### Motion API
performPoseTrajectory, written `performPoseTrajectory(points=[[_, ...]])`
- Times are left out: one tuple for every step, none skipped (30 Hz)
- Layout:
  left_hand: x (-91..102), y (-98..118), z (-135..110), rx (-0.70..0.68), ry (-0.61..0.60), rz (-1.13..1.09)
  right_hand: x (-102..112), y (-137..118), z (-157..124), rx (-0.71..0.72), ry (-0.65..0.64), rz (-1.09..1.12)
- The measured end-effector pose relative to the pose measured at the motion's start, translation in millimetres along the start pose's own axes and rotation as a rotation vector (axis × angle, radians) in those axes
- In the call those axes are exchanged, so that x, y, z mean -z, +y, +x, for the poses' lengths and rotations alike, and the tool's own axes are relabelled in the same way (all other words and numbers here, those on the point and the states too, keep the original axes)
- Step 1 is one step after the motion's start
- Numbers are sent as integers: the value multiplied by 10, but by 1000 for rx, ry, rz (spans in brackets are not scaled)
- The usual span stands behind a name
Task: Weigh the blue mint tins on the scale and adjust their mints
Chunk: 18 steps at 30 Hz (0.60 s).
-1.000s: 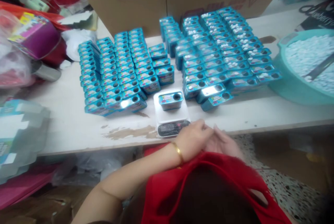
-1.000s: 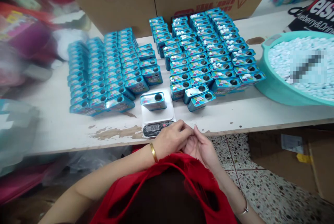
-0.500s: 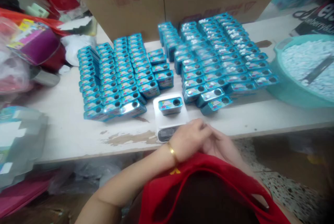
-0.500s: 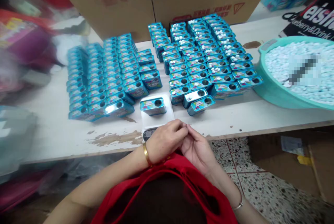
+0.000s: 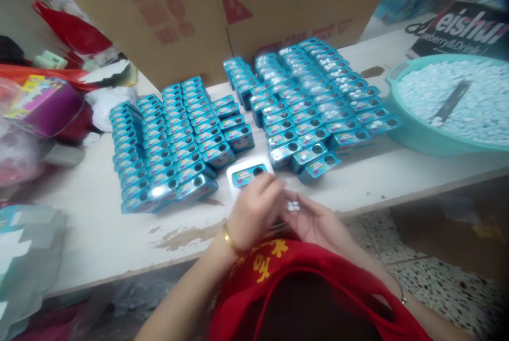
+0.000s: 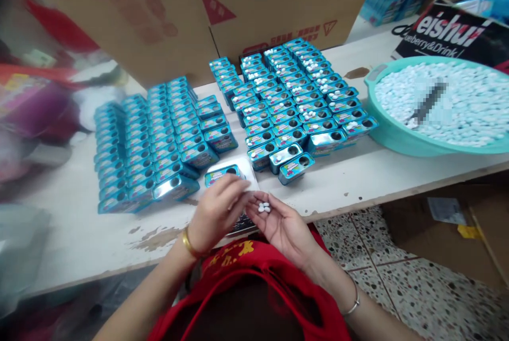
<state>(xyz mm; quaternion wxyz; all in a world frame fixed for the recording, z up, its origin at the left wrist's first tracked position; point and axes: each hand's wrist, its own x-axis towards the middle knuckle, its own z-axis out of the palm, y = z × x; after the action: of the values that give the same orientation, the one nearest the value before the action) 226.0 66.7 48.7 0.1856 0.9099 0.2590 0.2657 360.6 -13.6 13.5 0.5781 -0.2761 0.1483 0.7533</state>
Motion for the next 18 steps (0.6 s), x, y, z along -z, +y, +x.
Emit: performPoseTrajectory(points=[[63,-64,38,19,41,17,-1,-4,3,-2,-4,-12],[119,-130,73,31,57,44,-1,-9,2,-6,-2,-18],[169,-195,102,37,48,73,1,-15,-2,-7,5,-18],[212,-254,122,37,21,101,3,-22,-7,-7,15,-14],[249,-304,133,35,-10,130,8,-29,-12,-7,23,-7],[280,-344,133,37,-37,161,16,-39,-17,-10,29,1],[307,-373,125,46,-62,195,27,-50,-19,-7,33,8],[332,-393,112,60,-90,234,41,-63,-19,3,35,12],[355,-408,98,76,-125,272,58,-77,-16,18,38,15],[380,-423,89,87,-173,305,78,-93,-11,36,43,15],[411,-441,91,89,-233,326,100,-110,-3,53,50,12],[451,-469,111,81,-294,336,124,-128,5,62,56,7],[505,-509,155,69,-335,339,150,-146,11,64,62,2],[576,-567,227,56,-347,340,177,-164,15,57,65,-6],[663,-644,329,46,-322,348,208,-181,13,47,66,-16],[762,-744,460,42,-263,368,240,-195,5,35,66,-30],[868,-867,617,46,-173,401,275,-208,-10,20,68,-45],[971,-1015,794,57,-74,444,312,-219,-29,9,73,-59]])
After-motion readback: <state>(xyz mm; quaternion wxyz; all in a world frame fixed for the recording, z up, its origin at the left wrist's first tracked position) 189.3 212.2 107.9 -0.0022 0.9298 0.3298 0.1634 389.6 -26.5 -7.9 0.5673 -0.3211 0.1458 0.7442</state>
